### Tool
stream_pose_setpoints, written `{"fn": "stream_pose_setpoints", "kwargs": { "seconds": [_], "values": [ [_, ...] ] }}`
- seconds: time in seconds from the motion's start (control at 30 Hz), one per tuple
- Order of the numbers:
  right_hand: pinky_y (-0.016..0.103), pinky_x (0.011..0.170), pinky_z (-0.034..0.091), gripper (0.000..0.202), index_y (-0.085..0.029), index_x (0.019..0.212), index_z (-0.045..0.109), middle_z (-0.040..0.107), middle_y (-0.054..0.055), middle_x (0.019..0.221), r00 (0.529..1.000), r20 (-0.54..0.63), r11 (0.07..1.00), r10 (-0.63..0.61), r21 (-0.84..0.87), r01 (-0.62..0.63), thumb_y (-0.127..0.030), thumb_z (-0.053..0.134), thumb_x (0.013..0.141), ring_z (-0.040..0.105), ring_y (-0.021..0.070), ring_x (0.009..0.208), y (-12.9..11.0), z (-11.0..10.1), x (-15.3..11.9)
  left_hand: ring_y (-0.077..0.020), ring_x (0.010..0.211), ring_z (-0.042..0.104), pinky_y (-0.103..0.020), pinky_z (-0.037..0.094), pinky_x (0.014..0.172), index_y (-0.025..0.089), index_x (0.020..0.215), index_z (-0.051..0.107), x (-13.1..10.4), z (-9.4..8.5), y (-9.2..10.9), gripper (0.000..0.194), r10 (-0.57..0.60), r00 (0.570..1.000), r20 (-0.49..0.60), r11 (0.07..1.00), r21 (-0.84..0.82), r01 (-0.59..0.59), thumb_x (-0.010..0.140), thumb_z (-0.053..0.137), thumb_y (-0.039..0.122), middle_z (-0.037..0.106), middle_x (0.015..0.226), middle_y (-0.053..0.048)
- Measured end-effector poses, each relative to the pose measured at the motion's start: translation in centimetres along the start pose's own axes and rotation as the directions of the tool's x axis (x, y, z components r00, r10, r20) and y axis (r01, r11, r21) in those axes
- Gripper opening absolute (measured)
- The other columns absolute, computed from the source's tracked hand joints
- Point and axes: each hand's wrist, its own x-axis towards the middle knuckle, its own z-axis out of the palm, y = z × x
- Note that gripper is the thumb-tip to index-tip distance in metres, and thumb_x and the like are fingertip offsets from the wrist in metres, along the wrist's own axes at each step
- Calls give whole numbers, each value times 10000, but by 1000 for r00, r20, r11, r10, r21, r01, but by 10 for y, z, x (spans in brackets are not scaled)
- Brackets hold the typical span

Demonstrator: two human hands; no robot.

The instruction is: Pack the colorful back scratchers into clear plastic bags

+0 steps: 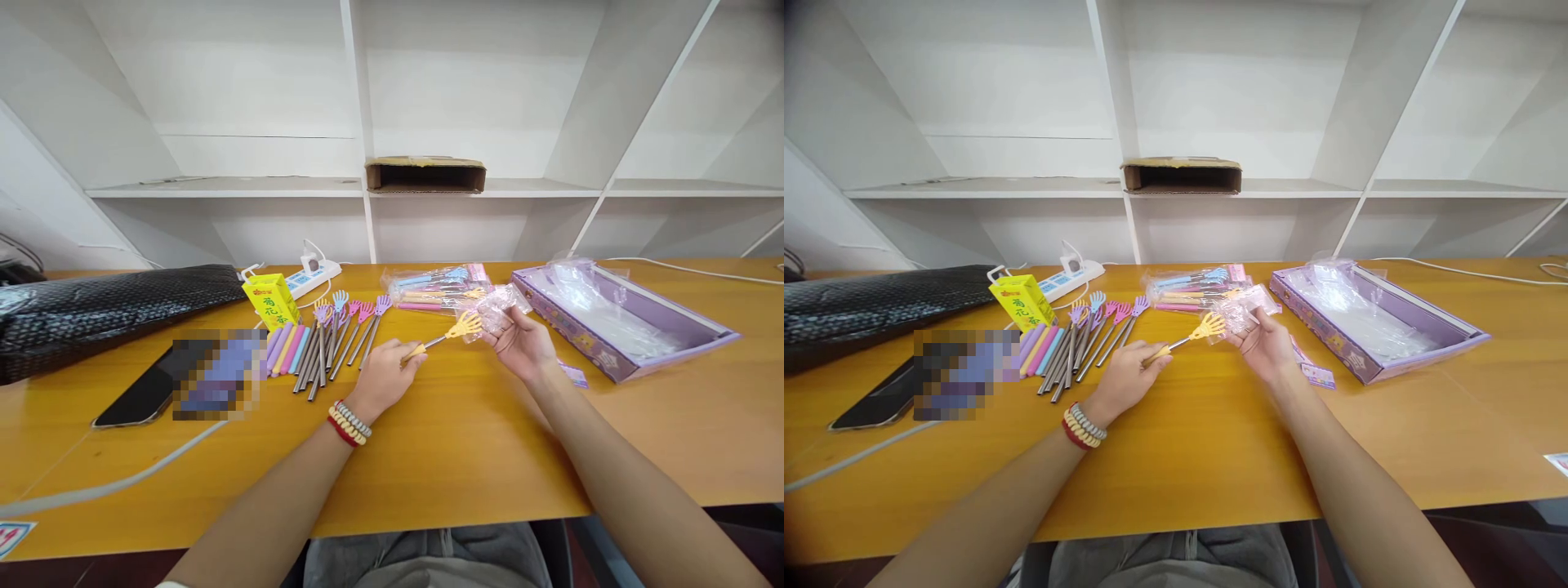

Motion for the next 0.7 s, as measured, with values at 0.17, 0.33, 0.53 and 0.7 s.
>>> {"fn": "stream_pose_setpoints", "kwargs": {
  "seconds": [0.17,0.33,0.53,0.7],
  "values": [
    [328,643,567,104,-213,787,579,712,20,771,998,47,998,51,-26,-50,-274,516,843,680,169,685,5,3,-3,-172,805,578,-293,435,768,212,1079,659,0,1,-2,349,13,1000,18,1000,6,-13,882,445,403,646,881,-61],
    [343,687,565,87,-216,801,584,705,4,808,995,74,996,68,-64,-63,-303,583,804,671,160,680,12,11,-8,-168,808,574,-291,434,767,215,1096,651,0,3,-3,359,17,1000,19,1000,-16,-17,884,438,411,638,884,-58],
    [337,709,557,154,-200,860,617,695,29,860,990,125,965,60,-262,-25,-314,654,762,662,169,746,22,20,-14,-163,818,574,-282,430,755,205,1121,632,-3,3,5,367,40,999,1,998,-48,-40,886,439,411,628,883,-56],
    [311,683,555,195,-180,803,639,687,35,796,994,112,933,-2,-357,42,-351,694,727,645,151,691,32,21,-15,-178,857,572,-301,433,788,194,1111,614,-5,3,16,344,45,999,30,996,-76,-43,894,423,380,619,905,-63]
  ]
}}
